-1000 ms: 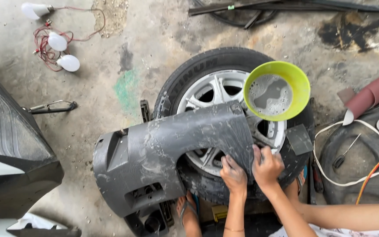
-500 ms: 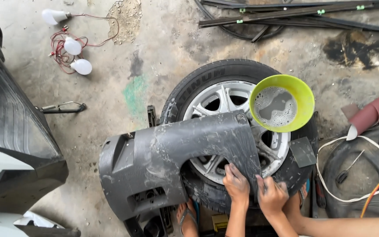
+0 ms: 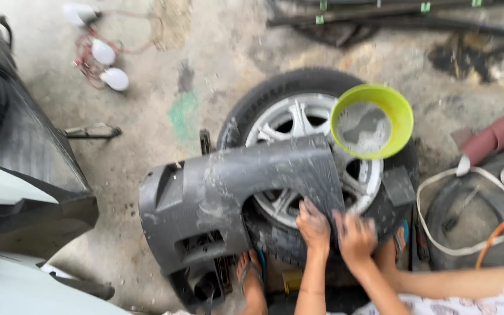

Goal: The person sands a plastic motorcycle fairing piece using a piece of sandpaper and soapy water from a bowl, repeatedly dipping the paper and wiping the surface.

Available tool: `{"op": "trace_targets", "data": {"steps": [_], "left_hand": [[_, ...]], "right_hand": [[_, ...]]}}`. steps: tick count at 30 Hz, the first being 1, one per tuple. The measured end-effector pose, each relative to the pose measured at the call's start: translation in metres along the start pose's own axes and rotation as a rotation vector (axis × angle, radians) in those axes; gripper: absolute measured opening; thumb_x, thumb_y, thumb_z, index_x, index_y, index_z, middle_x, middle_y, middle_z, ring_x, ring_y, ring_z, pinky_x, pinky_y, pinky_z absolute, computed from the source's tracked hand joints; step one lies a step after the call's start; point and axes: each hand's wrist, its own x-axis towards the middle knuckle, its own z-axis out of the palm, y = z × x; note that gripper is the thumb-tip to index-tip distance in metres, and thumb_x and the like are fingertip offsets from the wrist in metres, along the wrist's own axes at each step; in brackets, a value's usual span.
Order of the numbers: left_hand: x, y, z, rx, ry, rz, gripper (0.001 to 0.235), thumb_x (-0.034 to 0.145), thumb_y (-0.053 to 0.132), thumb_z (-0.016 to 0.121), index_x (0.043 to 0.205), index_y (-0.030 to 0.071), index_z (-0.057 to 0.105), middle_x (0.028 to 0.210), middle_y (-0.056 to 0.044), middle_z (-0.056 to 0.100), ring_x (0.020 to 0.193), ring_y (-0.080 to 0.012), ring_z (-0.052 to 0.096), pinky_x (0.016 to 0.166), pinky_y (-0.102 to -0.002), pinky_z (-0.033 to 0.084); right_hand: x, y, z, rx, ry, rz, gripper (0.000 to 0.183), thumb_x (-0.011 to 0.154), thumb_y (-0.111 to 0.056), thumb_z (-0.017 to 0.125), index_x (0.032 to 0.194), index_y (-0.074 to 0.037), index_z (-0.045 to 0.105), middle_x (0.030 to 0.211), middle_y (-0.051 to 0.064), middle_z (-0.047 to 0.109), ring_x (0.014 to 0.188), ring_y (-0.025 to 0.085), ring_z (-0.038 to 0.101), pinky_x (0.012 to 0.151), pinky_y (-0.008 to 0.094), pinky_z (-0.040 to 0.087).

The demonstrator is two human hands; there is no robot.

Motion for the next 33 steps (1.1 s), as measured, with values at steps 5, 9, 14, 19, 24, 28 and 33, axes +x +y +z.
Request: {"op": "trace_targets", "data": {"steps": [5,9,14,19,24,28,33], "left_hand": [[0.004,-0.004,0.006,-0.005,0.009,0.026,0.031,0.104,0.016,0.055,0.076,0.006,0.062,0.042,-0.019,0.052,0.037,-0.0402,0.059,0.035,-0.043,0.045],[0.002,0.002,-0.002,-0.024,-0.016,-0.002,0.033,0.106,0.02,0.053,0.075,0.008,0.058,0.045,-0.023,0.052,0.043,-0.0448,0.06,0.039,-0.049,0.045],[0.007,-0.001,0.006,-0.032,0.002,-0.017,0.034,0.105,0.02,0.054,0.074,0.008,0.059,0.045,-0.022,0.054,0.043,-0.0435,0.062,0.038,-0.047,0.046],[0.002,0.001,-0.004,-0.032,0.007,0.009,0.033,0.105,0.019,0.055,0.074,0.008,0.059,0.046,-0.023,0.054,0.045,-0.0438,0.062,0.04,-0.049,0.047],[0.001,-0.001,-0.005,-0.086,-0.026,-0.041,0.039,0.107,0.022,0.051,0.07,0.01,0.056,0.041,-0.018,0.051,0.035,-0.0389,0.057,0.035,-0.039,0.046],[-0.002,0.0,-0.003,-0.082,-0.025,-0.03,0.038,0.107,0.022,0.053,0.07,0.011,0.054,0.042,-0.019,0.05,0.036,-0.0389,0.058,0.036,-0.041,0.045],[-0.006,-0.012,-0.001,-0.142,-0.142,-0.082,0.042,0.11,0.028,0.043,0.078,0.004,0.057,0.043,-0.009,0.041,0.029,-0.026,0.038,0.032,-0.039,0.026]], "right_hand": [[0.047,-0.005,0.021,-0.022,0.003,0.009,0.045,0.099,-0.04,0.071,0.067,-0.017,0.052,0.062,0.004,0.048,0.058,0.028,0.056,0.07,0.038,0.046],[0.043,-0.012,0.0,0.028,0.011,-0.016,0.048,0.102,-0.039,0.068,0.066,-0.015,0.048,0.059,0.003,0.042,0.053,0.027,0.05,0.07,0.036,0.045],[0.064,-0.005,0.017,0.025,0.032,-0.02,0.045,0.103,-0.038,0.07,0.068,-0.017,0.05,0.059,0.002,0.044,0.056,0.026,0.053,0.072,0.038,0.045],[0.037,-0.004,0.0,-0.001,0.048,0.003,0.044,0.104,-0.035,0.074,0.072,-0.012,0.056,0.062,0.006,0.053,0.06,0.029,0.059,0.074,0.041,0.049],[0.032,0.005,0.018,0.016,0.034,-0.068,0.05,0.1,-0.035,0.073,0.062,-0.019,0.046,0.054,0.002,0.041,0.05,0.027,0.05,0.071,0.038,0.044],[0.061,-0.001,0.021,0.038,0.104,0.006,0.053,0.103,-0.027,0.077,0.063,-0.018,0.043,0.05,0.001,0.036,0.046,0.025,0.047,0.07,0.03,0.042],[0.015,-0.01,-0.03,0.053,-0.046,-0.125,0.051,0.103,-0.02,0.066,0.061,-0.012,0.038,0.049,0.002,0.033,0.045,0.018,0.029,0.062,0.033,0.028]]}}
